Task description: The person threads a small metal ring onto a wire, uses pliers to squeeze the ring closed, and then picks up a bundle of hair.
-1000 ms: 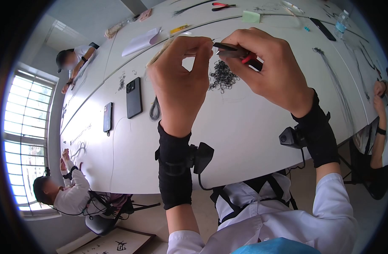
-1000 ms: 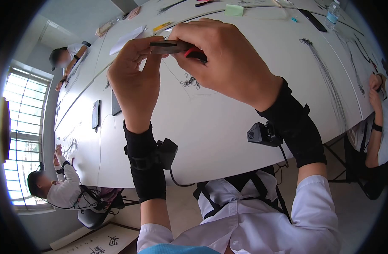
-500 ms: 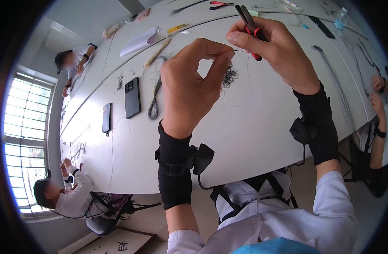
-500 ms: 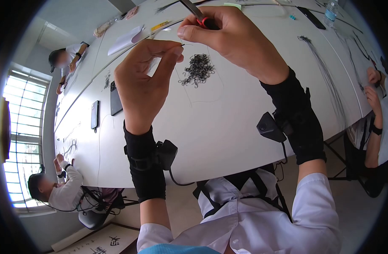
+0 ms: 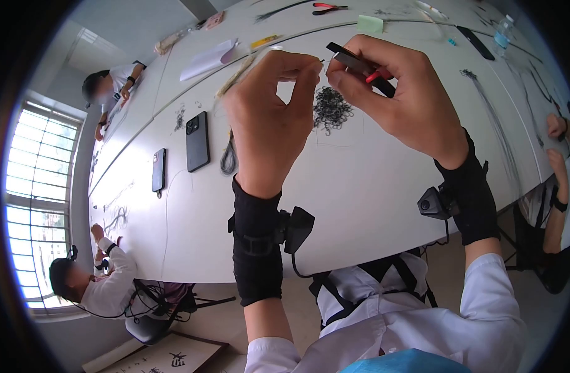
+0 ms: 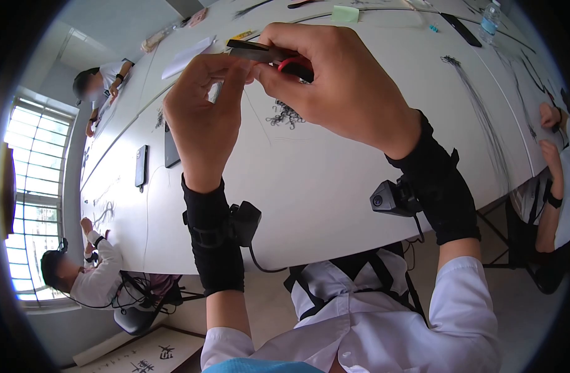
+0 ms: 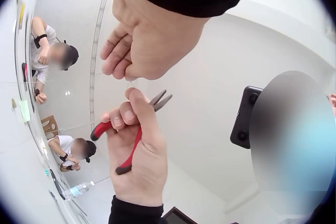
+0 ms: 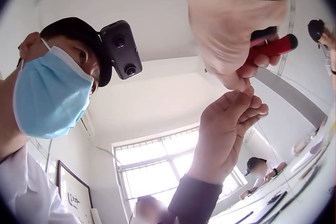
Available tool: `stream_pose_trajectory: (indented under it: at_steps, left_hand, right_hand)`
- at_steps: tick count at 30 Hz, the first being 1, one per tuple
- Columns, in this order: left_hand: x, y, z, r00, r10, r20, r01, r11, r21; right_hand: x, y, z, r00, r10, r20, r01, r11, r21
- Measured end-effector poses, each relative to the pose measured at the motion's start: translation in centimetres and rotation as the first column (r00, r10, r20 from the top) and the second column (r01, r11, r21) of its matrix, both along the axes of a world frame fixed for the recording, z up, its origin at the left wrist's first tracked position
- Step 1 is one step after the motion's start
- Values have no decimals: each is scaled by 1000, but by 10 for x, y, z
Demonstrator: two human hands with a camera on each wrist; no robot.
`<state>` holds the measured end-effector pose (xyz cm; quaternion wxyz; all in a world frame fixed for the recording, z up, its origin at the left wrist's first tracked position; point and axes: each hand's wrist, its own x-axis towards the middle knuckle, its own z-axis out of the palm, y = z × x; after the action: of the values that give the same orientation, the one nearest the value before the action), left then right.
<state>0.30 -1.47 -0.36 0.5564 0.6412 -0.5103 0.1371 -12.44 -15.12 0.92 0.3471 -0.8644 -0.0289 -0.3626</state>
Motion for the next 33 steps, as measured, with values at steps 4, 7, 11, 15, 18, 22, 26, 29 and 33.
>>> stream_pose_trajectory:
  at_steps: [4,7,11,15,18,22,26,29,33]
  left_hand:
    - [-5,-2,-2,996,-30,82,26,998,57]
    - [-10,0,2,997,-74,38,69,991,117]
    - [-12,2,4,994,-101,-36,105,988,114]
    - [-9,2,2,985,-142,-99,145,989,29]
    - [-6,1,2,986,-123,-117,120,992,-32]
    - [2,-1,-2,996,-61,-60,58,997,-49]
    - [-3,-1,-1,1000,-17,23,15,998,61]
    - [-10,1,3,996,-91,21,87,985,151]
    - [-12,2,3,991,-122,-46,127,986,110]
  right_hand:
    - [3,-9,-3,999,-10,37,9,1000,29]
    - [1,-13,5,996,-25,-84,36,990,135]
    - [9,-25,-9,997,3,-79,14,976,219]
    - [9,-23,-7,992,35,-120,-3,966,258]
    - [8,-17,-9,988,75,-135,-39,966,254]
    - [-3,-1,4,994,23,-108,-14,997,80]
    - [-4,-2,4,999,-40,4,40,999,-11]
    - [0,-9,8,998,1,-61,6,992,128]
    - [8,-19,-3,998,-1,-61,14,978,210]
